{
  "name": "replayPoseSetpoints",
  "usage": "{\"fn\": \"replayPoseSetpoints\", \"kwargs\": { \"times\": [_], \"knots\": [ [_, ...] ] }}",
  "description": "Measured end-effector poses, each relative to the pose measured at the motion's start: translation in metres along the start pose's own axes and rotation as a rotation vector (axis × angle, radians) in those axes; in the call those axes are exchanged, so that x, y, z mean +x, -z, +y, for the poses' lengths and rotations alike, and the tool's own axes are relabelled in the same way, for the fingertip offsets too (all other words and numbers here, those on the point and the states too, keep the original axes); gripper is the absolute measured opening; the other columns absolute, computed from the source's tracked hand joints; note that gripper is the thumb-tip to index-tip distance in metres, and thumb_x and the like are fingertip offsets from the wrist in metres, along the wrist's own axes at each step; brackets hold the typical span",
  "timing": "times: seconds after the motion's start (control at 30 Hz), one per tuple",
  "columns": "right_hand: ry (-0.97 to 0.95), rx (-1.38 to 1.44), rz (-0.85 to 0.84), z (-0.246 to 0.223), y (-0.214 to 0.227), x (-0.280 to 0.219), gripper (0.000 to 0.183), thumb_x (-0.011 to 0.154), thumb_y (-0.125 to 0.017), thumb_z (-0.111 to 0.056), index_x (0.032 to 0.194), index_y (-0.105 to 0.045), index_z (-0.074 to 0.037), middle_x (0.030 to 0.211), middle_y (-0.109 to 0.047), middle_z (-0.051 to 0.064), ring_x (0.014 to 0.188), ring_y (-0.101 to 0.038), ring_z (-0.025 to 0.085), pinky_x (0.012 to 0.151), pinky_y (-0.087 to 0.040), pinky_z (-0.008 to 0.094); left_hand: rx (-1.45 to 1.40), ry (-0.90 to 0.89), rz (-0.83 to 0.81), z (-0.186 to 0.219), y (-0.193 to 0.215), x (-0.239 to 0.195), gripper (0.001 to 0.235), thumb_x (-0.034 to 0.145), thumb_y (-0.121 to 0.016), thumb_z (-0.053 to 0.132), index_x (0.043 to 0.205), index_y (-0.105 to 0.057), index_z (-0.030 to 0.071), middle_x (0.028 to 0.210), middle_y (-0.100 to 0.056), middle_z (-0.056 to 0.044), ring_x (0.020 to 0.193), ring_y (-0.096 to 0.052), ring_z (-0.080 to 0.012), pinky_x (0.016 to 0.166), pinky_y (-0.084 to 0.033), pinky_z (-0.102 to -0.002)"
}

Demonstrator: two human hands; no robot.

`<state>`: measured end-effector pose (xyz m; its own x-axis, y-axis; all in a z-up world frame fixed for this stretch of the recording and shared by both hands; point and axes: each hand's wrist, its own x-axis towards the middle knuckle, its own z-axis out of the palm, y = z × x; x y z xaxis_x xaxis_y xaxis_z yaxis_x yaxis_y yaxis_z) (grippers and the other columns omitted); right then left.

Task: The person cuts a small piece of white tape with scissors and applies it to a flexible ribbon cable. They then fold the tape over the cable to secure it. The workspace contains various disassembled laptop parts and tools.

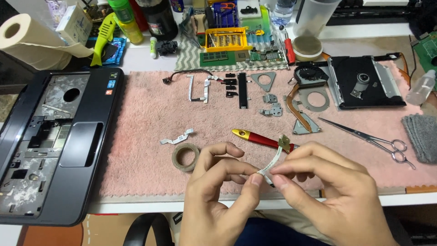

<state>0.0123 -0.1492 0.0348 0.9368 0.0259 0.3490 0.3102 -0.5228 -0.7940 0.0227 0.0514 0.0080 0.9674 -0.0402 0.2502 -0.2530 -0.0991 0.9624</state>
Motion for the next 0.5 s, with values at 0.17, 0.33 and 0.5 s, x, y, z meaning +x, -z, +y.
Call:
{"fn": "replayPoseSetpoints", "kwargs": {
  "times": [0.17,0.33,0.5],
  "knots": [
    [-0.079,0.101,-0.104,0.011,0.001,-0.001,0.006,0.090,-0.091,-0.015,0.094,-0.091,-0.010,0.087,-0.077,0.002,0.080,-0.068,0.011,0.071,-0.054,0.024,0.133,-0.139,0.034,0.004,-0.003,-0.003,0.006,0.099,-0.082,0.023,0.099,-0.086,0.018,0.124,-0.064,-0.011,0.113,-0.073,-0.0166,0.094,-0.063,-0.030],
    [-0.130,0.261,-0.107,0.014,0.000,-0.002,0.005,0.091,-0.090,-0.006,0.095,-0.089,-0.004,0.086,-0.072,0.004,0.083,-0.065,0.014,0.077,-0.053,0.027,0.200,-0.192,0.047,0.003,-0.004,-0.003,0.007,0.098,-0.083,0.023,0.101,-0.087,0.018,0.122,-0.061,-0.010,0.113,-0.069,-0.0184,0.098,-0.060,-0.031],
    [-0.127,0.337,-0.096,0.018,-0.004,-0.006,0.006,0.092,-0.089,-0.003,0.093,-0.083,-0.004,0.088,-0.071,0.005,0.083,-0.062,0.014,0.078,-0.052,0.027,0.209,-0.256,0.050,0.003,-0.007,-0.003,0.009,0.099,-0.082,0.022,0.102,-0.086,0.015,0.119,-0.059,-0.011,0.111,-0.068,-0.0206,0.098,-0.059,-0.033]
  ]
}}
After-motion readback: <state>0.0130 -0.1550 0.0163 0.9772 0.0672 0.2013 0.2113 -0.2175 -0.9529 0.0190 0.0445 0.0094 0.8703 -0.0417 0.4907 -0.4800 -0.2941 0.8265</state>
